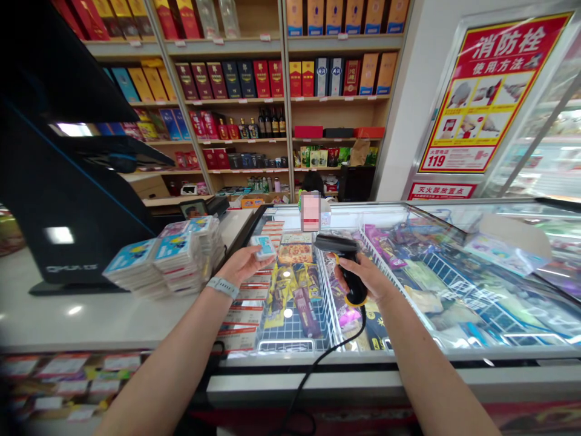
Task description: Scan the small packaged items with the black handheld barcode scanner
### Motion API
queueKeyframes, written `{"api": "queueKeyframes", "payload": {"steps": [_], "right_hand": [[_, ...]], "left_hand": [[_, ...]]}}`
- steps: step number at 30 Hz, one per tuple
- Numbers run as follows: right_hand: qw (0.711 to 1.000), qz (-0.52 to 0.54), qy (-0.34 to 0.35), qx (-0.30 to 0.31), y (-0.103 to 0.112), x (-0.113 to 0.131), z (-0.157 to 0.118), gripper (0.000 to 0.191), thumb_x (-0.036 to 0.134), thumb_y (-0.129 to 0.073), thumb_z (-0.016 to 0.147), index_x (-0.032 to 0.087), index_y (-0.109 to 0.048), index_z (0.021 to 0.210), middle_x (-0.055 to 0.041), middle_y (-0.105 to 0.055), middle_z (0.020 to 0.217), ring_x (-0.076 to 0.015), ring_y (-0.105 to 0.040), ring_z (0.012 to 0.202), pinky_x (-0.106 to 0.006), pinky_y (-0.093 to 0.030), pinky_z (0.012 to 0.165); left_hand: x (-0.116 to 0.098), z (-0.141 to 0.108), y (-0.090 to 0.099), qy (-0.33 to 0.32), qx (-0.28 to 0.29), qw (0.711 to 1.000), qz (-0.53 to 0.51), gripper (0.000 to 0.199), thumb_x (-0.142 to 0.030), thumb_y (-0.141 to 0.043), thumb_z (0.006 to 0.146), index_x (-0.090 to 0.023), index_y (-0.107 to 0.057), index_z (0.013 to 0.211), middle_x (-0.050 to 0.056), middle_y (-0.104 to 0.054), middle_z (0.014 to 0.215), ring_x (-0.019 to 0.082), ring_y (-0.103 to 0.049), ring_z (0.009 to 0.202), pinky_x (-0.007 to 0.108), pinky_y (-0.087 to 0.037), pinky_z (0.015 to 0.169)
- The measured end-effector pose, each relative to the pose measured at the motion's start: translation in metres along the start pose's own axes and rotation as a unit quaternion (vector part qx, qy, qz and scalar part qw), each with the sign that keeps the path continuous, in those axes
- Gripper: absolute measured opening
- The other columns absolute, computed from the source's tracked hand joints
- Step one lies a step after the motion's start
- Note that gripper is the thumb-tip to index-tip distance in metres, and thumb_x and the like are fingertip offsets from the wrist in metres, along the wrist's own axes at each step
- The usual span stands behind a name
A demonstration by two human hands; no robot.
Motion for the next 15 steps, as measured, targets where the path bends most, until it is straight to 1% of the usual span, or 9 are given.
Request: {"api": "queueKeyframes", "payload": {"steps": [3,6,8,11,13,15], "right_hand": [[1.000,-0.011,0.006,0.006,-0.001,0.001,0.000,0.044,0.047,-0.068,0.079,0.018,-0.056,0.110,-0.0004,-0.064,0.070,-0.0110,-0.053,0.047,-0.025,-0.039,0.044],[1.000,-0.025,0.018,-0.001,-0.002,0.004,0.000,0.042,0.047,-0.068,0.080,0.018,-0.056,0.109,-0.0002,-0.063,0.069,-0.0107,-0.052,0.046,-0.025,-0.038,0.044],[0.999,-0.038,0.026,-0.004,-0.004,0.006,-0.001,0.042,0.048,-0.067,0.080,0.018,-0.057,0.109,0.0001,-0.062,0.067,-0.0106,-0.050,0.045,-0.025,-0.038,0.044],[0.997,-0.063,0.032,0.004,-0.008,0.009,-0.002,0.043,0.049,-0.067,0.079,0.018,-0.058,0.107,0.0002,-0.061,0.064,-0.0107,-0.049,0.044,-0.025,-0.037,0.044],[0.996,-0.085,0.033,0.010,-0.010,0.010,-0.003,0.039,0.051,-0.066,0.080,0.017,-0.060,0.100,0.0001,-0.060,0.060,-0.0112,-0.049,0.044,-0.025,-0.037,0.044],[0.993,-0.111,0.035,0.015,-0.011,0.011,-0.004,0.035,0.052,-0.064,0.082,0.017,-0.061,0.088,-0.0003,-0.059,0.056,-0.0113,-0.050,0.045,-0.025,-0.037,0.045]], "left_hand": [[-0.002,0.001,0.001,-0.054,-0.001,0.996,0.074,0.016,-0.020,-0.054,0.084,-0.016,-0.061,0.098,0.009,-0.070,0.094,0.018,-0.068,0.084,0.034,-0.058,0.075],[-0.008,-0.001,-0.003,-0.114,-0.003,0.980,0.163,0.019,-0.028,-0.061,0.080,-0.015,-0.063,0.094,0.009,-0.070,0.091,0.019,-0.067,0.083,0.031,-0.055,0.071],[-0.012,-0.003,-0.002,-0.132,-0.024,0.971,0.196,0.021,-0.024,-0.067,0.072,-0.015,-0.061,0.091,0.009,-0.070,0.091,0.019,-0.067,0.081,0.030,-0.054,0.069],[-0.017,-0.006,-0.002,-0.145,-0.048,0.964,0.216,0.026,-0.016,-0.067,0.063,-0.015,-0.058,0.087,0.007,-0.069,0.088,0.017,-0.065,0.075,0.028,-0.053,0.064],[-0.023,-0.009,-0.003,-0.169,-0.050,0.954,0.241,0.024,-0.016,-0.066,0.062,-0.015,-0.059,0.086,0.005,-0.068,0.084,0.014,-0.062,0.069,0.024,-0.050,0.059],[-0.029,-0.011,-0.005,-0.201,-0.046,0.940,0.270,0.025,-0.018,-0.066,0.063,-0.015,-0.062,0.088,0.005,-0.068,0.083,0.013,-0.060,0.066,0.020,-0.046,0.053]]}}
Point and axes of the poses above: each hand's wrist, its own z-axis towards the middle knuckle, its own y-axis out of the back of the hand, x = y × z, the point moved 9 cm from there along z, towards the middle knuckle
